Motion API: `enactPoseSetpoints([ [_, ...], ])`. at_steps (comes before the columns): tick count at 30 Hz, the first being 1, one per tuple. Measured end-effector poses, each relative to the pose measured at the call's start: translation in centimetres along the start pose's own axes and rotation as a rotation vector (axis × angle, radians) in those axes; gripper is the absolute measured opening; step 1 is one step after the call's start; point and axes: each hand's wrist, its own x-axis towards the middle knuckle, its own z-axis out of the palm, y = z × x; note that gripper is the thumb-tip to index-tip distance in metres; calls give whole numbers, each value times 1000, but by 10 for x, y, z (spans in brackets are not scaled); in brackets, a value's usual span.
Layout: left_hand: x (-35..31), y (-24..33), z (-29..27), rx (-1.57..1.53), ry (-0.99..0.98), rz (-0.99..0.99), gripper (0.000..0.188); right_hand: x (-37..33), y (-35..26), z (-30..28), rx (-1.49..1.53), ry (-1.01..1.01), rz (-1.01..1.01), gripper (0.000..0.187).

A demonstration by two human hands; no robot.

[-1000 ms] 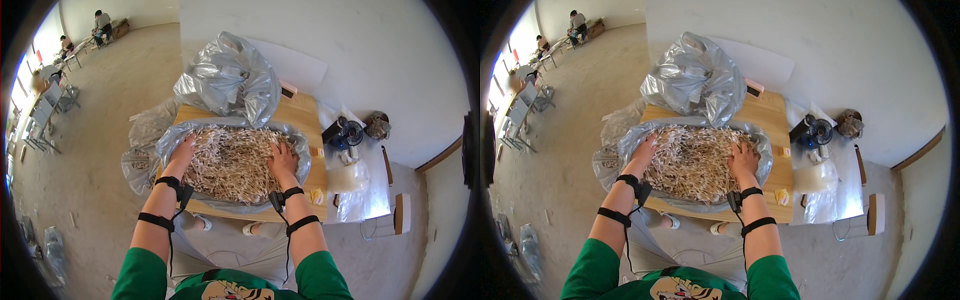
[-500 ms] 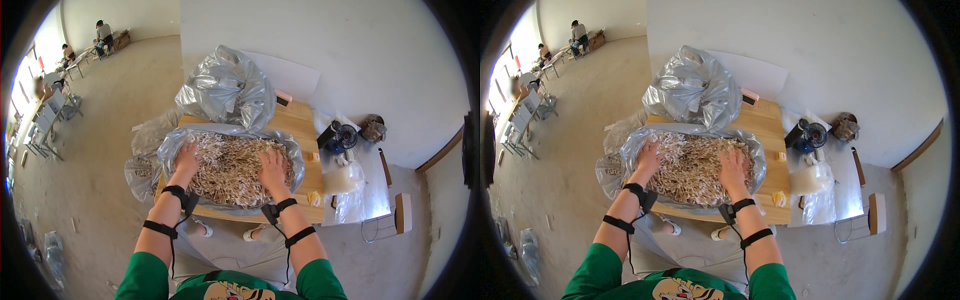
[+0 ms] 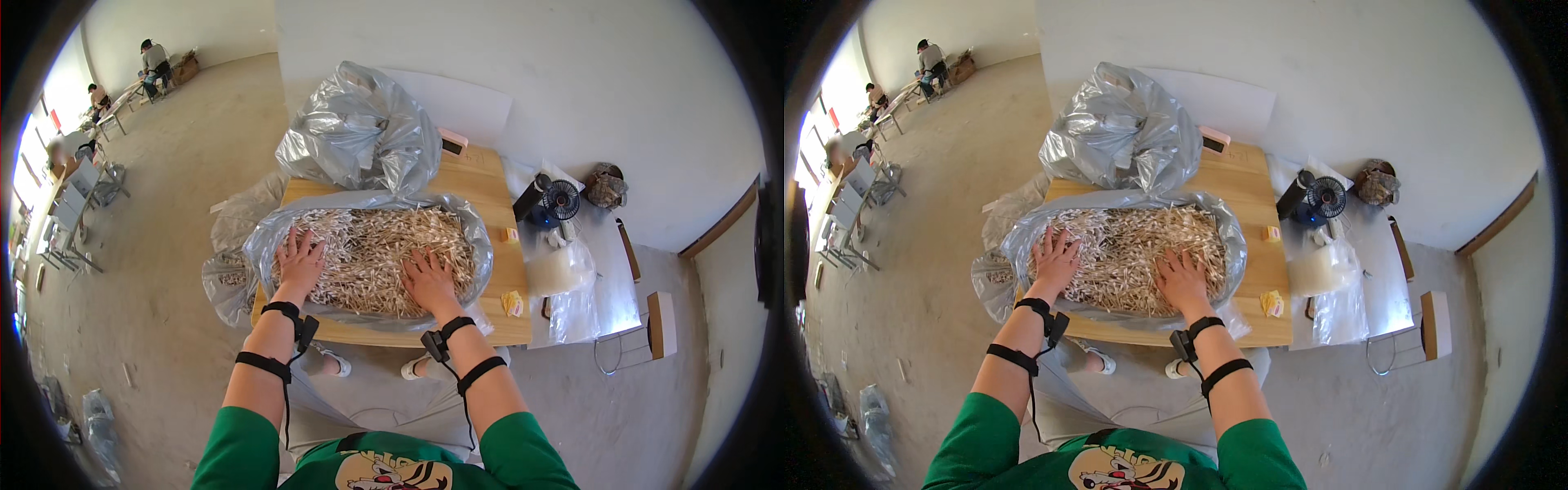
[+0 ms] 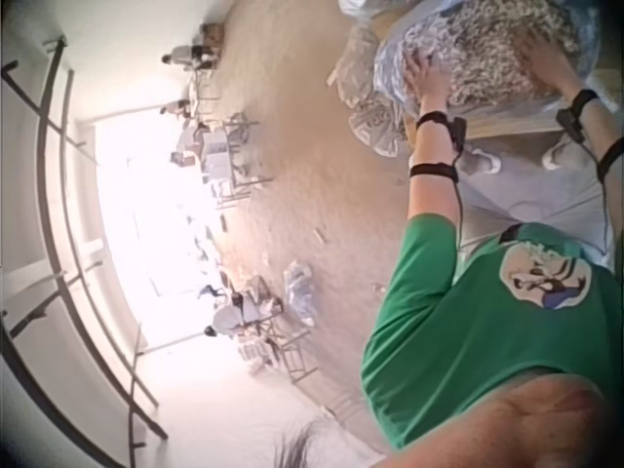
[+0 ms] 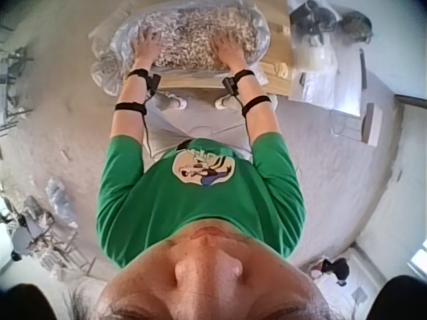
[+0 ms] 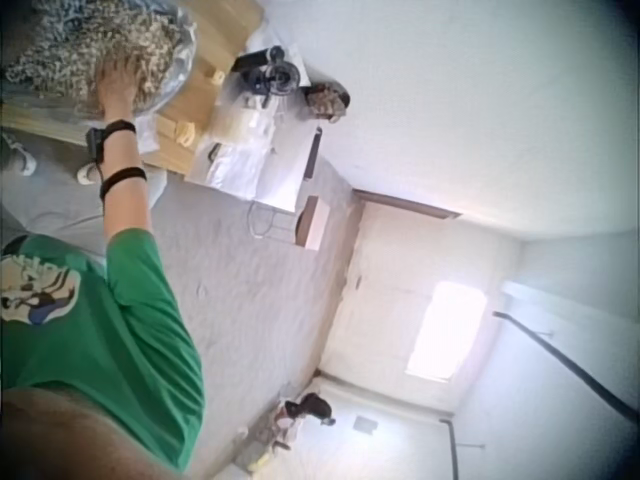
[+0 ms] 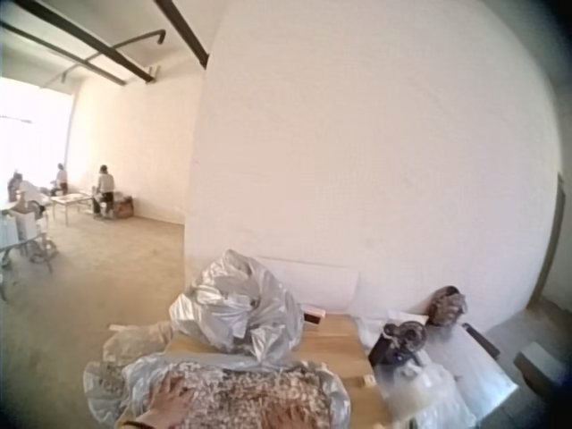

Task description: The recorder is sorting and packaging small medical or hygiene swabs into plastic bags.

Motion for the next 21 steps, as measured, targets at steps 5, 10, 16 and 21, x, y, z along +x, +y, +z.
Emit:
enactPoseSetpoints([
  [5,-1,9,-5,36,-79,8,45,6,-5,-1,5,28,20,41],
  [10,-20,50,-10,32,-137,30,50,2,-46,-7,33,114,-35,46],
  [16,-36,44,32,-48,-41,128,52,-6,-45,13,66,113,-86,52],
  [21,-22,58,25,-8,-146,99,57,-1,-49,5,34,-14,-66,56],
])
